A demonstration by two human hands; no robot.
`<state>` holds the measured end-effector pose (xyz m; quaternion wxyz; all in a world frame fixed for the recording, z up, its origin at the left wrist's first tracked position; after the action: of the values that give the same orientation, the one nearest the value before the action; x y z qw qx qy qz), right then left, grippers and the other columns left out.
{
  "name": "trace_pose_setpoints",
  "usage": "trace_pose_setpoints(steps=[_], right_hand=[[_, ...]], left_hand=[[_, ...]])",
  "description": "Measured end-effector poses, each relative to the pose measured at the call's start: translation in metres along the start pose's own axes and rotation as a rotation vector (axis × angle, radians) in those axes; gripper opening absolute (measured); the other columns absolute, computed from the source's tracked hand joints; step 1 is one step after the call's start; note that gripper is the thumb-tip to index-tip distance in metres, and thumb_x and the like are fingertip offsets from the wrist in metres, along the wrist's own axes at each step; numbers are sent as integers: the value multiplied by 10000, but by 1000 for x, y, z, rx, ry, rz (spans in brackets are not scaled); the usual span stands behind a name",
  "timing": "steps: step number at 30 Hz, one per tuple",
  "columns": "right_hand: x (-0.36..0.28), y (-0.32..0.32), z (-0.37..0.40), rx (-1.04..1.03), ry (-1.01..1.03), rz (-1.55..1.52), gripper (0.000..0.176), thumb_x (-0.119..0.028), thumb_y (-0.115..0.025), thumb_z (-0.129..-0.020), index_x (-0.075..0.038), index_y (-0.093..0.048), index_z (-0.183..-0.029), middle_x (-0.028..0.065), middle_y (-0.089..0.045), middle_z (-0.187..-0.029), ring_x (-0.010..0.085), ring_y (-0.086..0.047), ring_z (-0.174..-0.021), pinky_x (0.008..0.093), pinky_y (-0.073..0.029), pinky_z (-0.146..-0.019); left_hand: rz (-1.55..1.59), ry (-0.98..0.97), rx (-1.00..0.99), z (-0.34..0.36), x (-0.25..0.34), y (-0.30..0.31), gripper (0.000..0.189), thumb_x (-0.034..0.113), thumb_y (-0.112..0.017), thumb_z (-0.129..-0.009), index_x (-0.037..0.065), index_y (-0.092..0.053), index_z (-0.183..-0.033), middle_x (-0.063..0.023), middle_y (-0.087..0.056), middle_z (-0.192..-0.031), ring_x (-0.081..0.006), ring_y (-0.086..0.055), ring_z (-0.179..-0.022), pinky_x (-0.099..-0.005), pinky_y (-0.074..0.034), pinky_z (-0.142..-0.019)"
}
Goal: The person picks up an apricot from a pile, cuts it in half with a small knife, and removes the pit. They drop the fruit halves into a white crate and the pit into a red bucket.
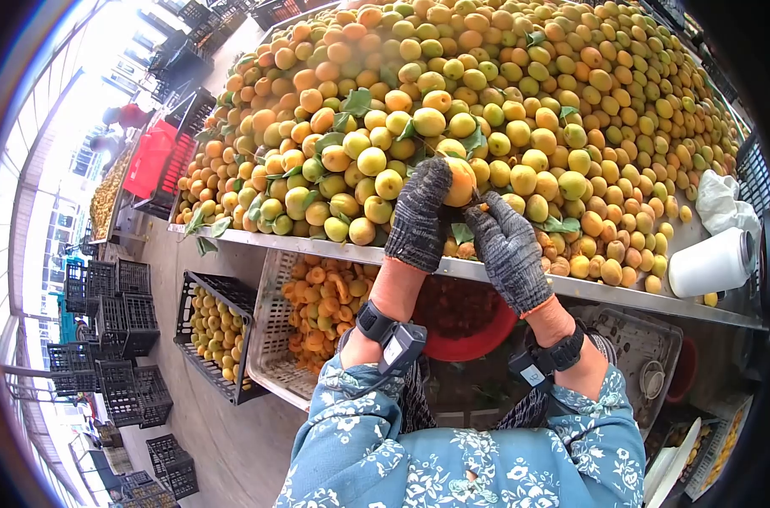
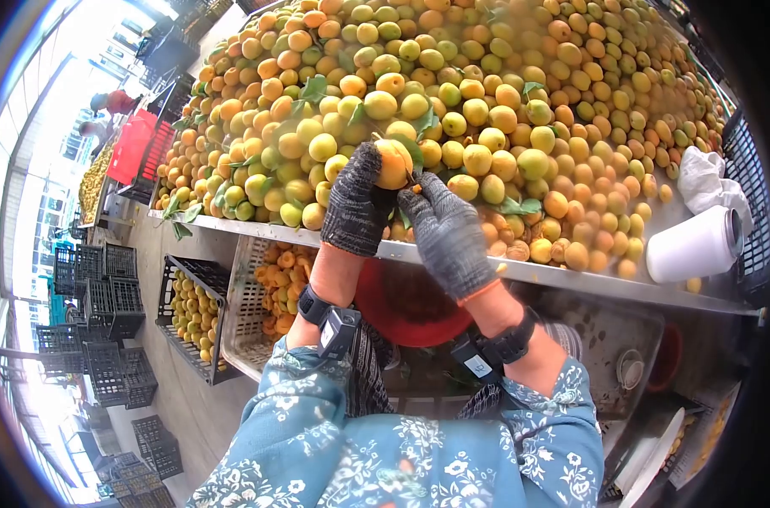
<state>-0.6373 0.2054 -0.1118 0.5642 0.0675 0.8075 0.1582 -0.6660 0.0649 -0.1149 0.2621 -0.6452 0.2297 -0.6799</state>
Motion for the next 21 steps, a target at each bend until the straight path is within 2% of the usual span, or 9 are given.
trace_pose_setpoints(steps=[1, 2, 4, 7, 11, 13, 17, 19, 21], right_hand=[[4, -2, 2, -1, 199, 233, 281, -159, -587, -916, 33, -606, -1120, 206, -661, -977, 321, -642, -903, 358, -500, -790], [-2, -3, 2, -2, 196, 231, 281, -159, -587, -916, 33, -606, -1120, 206, -661, -977, 321, -642, -903, 358, -500, -790], [-13, -5, 1, -50, -220, -84, 298, -171, -580, -921, 34, -600, -1137, 206, -661, -985, 335, -636, -921, 371, -497, -807], [-4, -7, 0, -35, -56, -16, 322, -181, -585, -919, 40, -588, -1152, 210, -660, -973, 328, -640, -907, 367, -498, -797], [-9, -10, -2, -2, -222, -186, 334, -190, -588, -917, 39, -582, -1160, 219, -659, -955, 324, -647, -889, 378, -502, -779], [1, -10, -3, 16, 38, 75, 322, -200, -596, -908, 12, -595, -1150, 221, -660, -935, 346, -650, -859, 398, -507, -743], [-16, -9, -3, -4, -39, 192, 313, -208, -592, -901, -31, -591, -1159, 221, -657, -914, 379, -640, -832, 427, -505, -706], [-19, -10, -4, -105, -29, 473, 354, -162, -595, -881, -21, -562, -1204, 216, -655, -907, 349, -651, -841, 399, -513, -719], [-17, -13, -4, -99, -5, 473, 358, -155, -589, -884, -21, -554, -1215, 217, -655, -908, 357, -650, -836, 406, -514, -715]], left_hand=[[78, 0, 62, -1, -2, 1, 327, 348, -597, -928, 93, -562, -1129, -46, -608, -1019, -175, -613, -898, -330, -543, -757], [76, 2, 64, -3, -2, 3, 327, 348, -597, -928, 93, -562, -1129, -46, -608, -1019, -175, -613, -898, -330, -543, -757], [234, 125, 95, -6, -3, 6, 353, 389, -590, -928, 94, -565, -1120, -52, -611, -1015, -188, -612, -894, -341, -543, -750], [180, 142, 74, 1, 3, -4, 394, 438, -574, -927, 95, -571, -1121, -44, -620, -992, -183, -619, -843, -333, -544, -716], [10, 153, 94, -3, -6, 0, 442, 483, -576, -914, 98, -576, -1130, -26, -627, -962, -147, -621, -782, -288, -540, -677], [37, 178, 66, -2, -5, 0, 453, 486, -583, -909, 96, -575, -1139, -22, -626, -967, -134, -620, -789, -273, -537, -673], [84, 179, 39, -1, -1, 1, 425, 435, -595, -916, 94, -582, -1170, -22, -631, -1017, -122, -623, -846, -265, -533, -707], [112, 160, 48, -1, 0, 2, 400, 399, -600, -921, 90, -584, -1176, -24, -630, -1042, -126, -622, -878, -269, -531, -734], [131, 111, 147, 0, 1, 1, 342, 310, -600, -926, 80, -586, -1180, -27, -622, -1086, -136, -606, -953, -281, -514, -812]])
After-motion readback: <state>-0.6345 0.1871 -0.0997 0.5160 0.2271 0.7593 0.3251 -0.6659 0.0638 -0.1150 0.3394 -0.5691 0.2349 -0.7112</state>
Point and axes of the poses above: each hand's wrist, its own z-axis away from the middle knuckle, its own y-axis out of the back of the hand, x = y × z, the point moved 1 cm from there along -z, towards the middle knuckle
